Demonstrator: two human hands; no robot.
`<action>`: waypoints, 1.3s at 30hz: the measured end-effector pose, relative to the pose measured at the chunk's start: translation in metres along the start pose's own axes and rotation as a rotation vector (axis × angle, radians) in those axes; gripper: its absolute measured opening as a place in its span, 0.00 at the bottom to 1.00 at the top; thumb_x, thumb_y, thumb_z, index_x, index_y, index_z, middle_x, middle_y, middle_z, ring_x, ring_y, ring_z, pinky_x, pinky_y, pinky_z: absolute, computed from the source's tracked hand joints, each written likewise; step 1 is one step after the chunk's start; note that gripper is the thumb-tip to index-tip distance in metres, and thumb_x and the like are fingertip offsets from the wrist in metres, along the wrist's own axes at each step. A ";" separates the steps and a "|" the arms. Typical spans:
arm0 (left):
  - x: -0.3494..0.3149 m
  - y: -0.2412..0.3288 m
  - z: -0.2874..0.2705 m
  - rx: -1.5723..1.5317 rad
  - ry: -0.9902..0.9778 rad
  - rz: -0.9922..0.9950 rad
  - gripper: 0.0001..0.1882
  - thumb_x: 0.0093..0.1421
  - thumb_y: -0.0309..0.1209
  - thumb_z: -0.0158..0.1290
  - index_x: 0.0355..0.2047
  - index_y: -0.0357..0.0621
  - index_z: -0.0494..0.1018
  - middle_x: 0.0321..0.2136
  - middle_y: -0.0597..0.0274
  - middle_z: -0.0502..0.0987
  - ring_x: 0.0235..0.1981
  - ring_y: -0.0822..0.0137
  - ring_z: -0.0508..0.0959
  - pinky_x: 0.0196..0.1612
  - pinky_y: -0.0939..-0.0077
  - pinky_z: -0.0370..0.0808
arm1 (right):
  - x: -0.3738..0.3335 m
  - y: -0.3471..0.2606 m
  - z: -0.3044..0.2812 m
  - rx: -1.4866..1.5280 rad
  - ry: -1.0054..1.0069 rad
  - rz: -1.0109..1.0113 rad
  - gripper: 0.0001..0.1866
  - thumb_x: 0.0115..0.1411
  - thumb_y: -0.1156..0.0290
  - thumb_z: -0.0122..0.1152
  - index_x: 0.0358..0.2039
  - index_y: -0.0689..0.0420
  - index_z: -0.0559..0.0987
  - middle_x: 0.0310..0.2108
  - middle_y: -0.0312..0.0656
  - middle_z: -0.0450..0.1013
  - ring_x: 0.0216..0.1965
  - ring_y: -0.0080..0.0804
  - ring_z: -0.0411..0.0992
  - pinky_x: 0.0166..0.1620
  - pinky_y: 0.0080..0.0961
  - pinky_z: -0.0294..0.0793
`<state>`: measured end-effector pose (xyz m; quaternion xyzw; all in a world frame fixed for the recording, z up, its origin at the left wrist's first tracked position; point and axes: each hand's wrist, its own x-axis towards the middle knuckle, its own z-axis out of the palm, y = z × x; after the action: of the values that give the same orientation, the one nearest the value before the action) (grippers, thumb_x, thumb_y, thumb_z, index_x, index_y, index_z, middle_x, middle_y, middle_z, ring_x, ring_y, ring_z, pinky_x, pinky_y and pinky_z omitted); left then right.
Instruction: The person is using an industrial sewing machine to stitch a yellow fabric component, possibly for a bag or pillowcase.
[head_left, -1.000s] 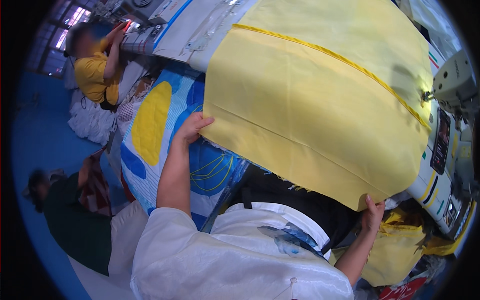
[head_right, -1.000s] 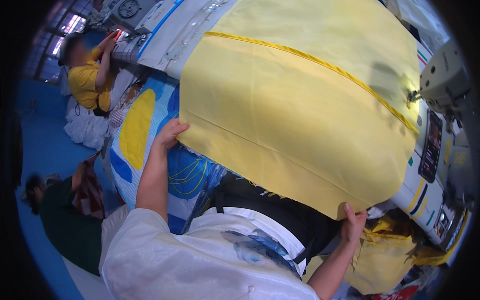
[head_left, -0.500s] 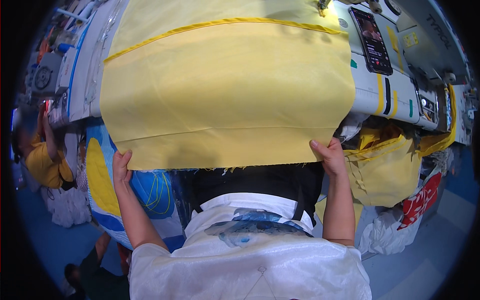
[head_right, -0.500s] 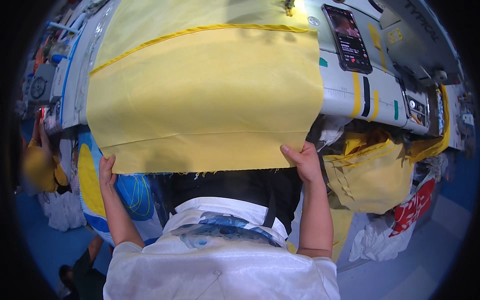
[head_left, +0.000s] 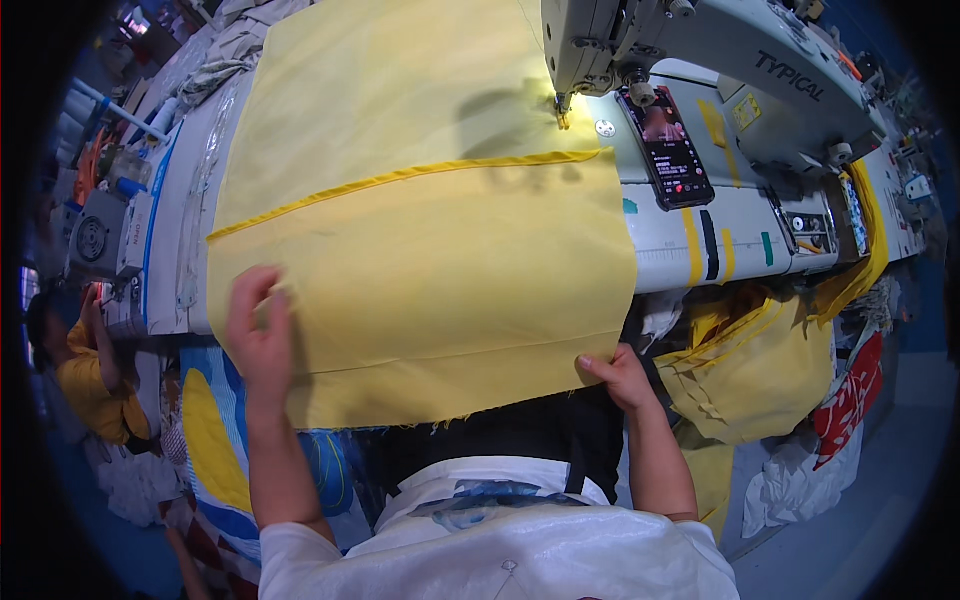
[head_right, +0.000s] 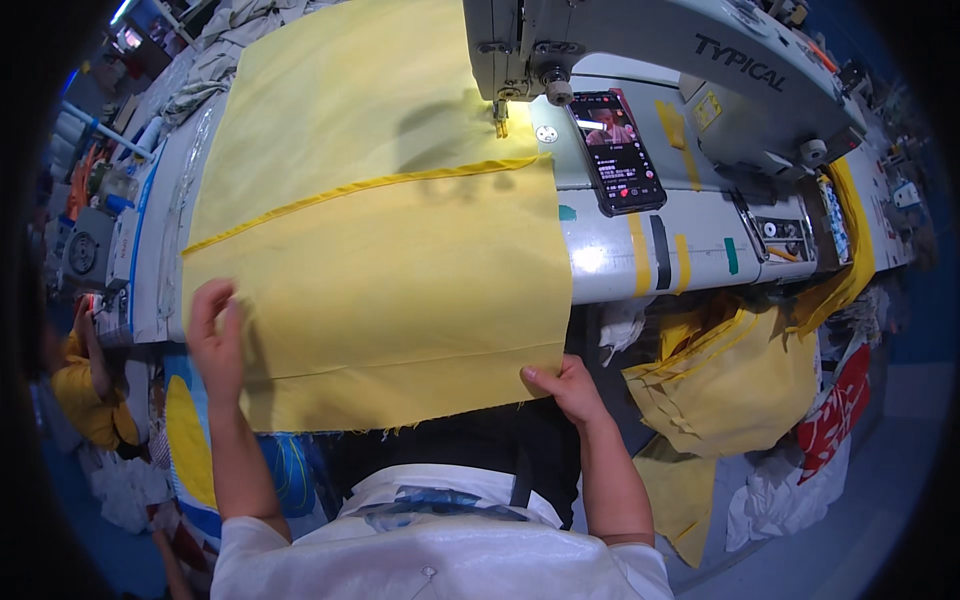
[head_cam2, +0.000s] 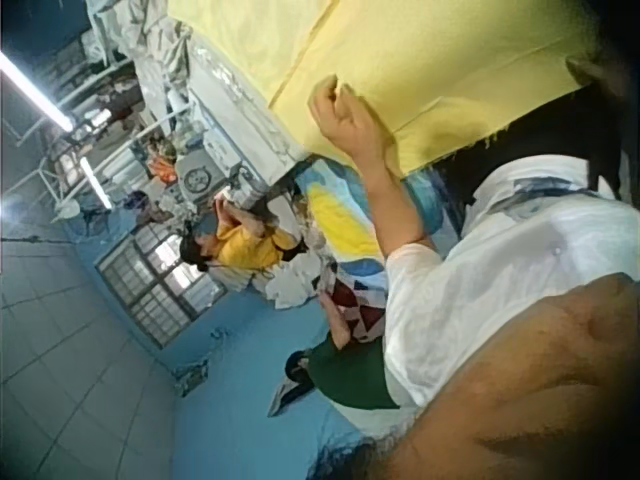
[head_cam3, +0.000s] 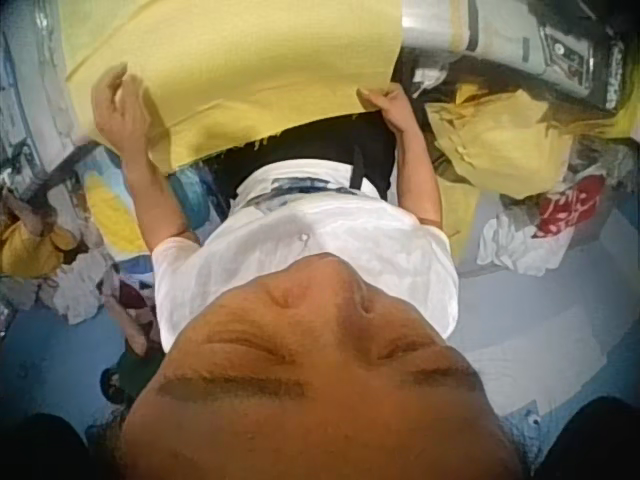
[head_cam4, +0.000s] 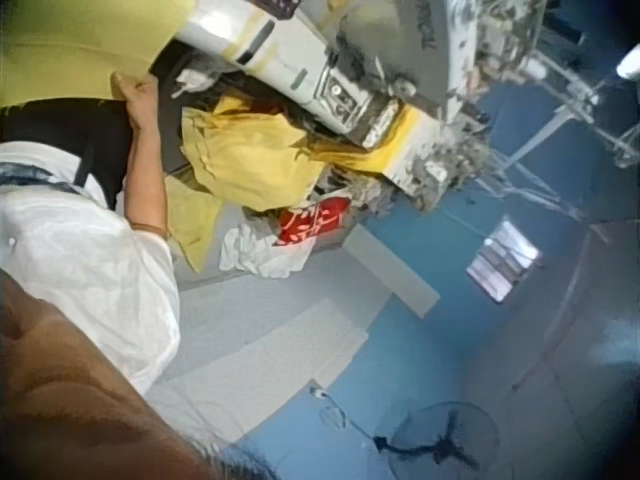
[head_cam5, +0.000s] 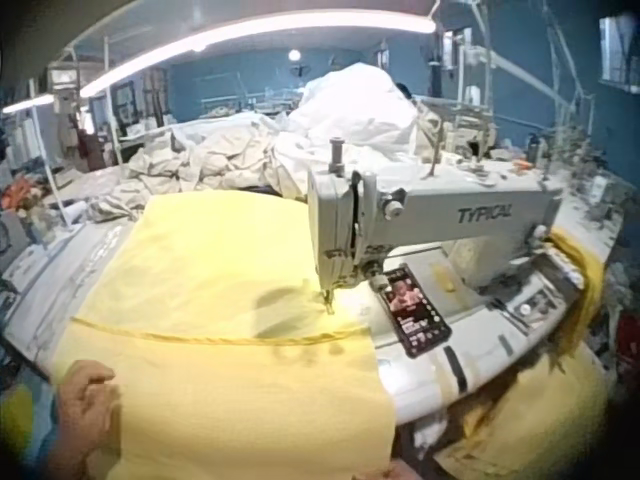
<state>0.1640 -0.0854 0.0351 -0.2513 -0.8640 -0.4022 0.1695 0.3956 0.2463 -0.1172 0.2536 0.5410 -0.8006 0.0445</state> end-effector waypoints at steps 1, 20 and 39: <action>0.017 0.031 0.031 -0.004 -0.181 0.135 0.09 0.54 0.20 0.49 0.37 0.37 0.71 0.37 0.54 0.73 0.41 0.60 0.73 0.46 0.73 0.69 | -0.001 0.002 -0.002 0.009 0.005 0.018 0.14 0.53 0.71 0.62 0.39 0.64 0.78 0.35 0.37 0.76 0.36 0.22 0.72 0.42 0.21 0.70; 0.130 0.095 0.234 -0.091 -0.607 0.313 0.10 0.50 0.31 0.56 0.27 0.37 0.69 0.26 0.56 0.71 0.31 0.55 0.72 0.36 0.64 0.68 | -0.009 0.002 -0.010 0.090 -0.049 0.077 0.13 0.54 0.76 0.61 0.41 0.63 0.77 0.36 0.37 0.76 0.36 0.20 0.72 0.41 0.19 0.71; 0.116 0.080 0.212 0.039 -0.637 0.754 0.19 0.53 0.28 0.50 0.47 0.44 0.69 0.47 0.63 0.70 0.49 0.63 0.68 0.51 0.67 0.63 | -0.036 -0.052 -0.005 -0.672 -0.071 0.205 0.15 0.48 0.74 0.66 0.38 0.63 0.78 0.30 0.44 0.76 0.29 0.31 0.74 0.35 0.25 0.72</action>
<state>0.0959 0.1582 0.0100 -0.6535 -0.7293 -0.1996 0.0353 0.4103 0.2644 -0.0584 0.2498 0.7442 -0.5775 0.2244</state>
